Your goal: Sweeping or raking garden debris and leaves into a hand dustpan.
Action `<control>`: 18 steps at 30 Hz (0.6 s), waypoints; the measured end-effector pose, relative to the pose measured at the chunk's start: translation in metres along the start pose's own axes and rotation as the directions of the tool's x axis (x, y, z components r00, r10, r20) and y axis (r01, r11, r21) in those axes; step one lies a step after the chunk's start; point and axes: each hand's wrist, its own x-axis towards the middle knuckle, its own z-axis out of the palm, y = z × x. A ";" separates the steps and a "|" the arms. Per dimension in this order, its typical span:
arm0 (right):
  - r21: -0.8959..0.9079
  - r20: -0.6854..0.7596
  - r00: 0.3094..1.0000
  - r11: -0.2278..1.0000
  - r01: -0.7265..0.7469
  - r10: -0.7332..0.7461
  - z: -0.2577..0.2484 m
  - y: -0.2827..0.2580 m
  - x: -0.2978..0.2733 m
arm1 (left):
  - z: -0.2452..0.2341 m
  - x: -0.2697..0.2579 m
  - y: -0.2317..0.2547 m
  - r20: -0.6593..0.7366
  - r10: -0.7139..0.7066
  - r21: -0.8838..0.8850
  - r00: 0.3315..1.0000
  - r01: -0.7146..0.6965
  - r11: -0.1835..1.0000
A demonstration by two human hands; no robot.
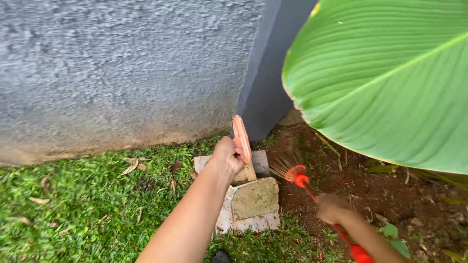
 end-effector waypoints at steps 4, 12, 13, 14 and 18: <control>0.012 -0.050 0.996 0.997 0.072 -0.071 -0.031 0.043 -0.039 | -0.005 0.012 -0.006 0.012 -0.055 -0.029 0.998 0.055 0.998; 0.046 0.038 0.998 0.997 0.056 -0.058 -0.059 -0.040 -0.027 | -0.007 0.024 -0.012 0.081 -0.038 0.006 0.996 0.038 0.999; -0.031 0.040 0.987 0.987 0.159 -0.158 -0.051 -0.051 -0.001 | -0.006 0.023 -0.011 0.075 -0.031 0.007 0.997 0.031 1.000; -0.107 0.048 0.966 0.960 0.259 -0.255 -0.043 -0.062 0.026 | -0.005 0.022 -0.010 0.068 -0.024 0.007 0.997 0.023 1.000; -0.107 0.058 0.969 0.963 0.247 -0.242 -0.035 -0.036 0.078 | -0.011 0.022 -0.024 0.033 -0.038 0.023 0.999 0.037 0.999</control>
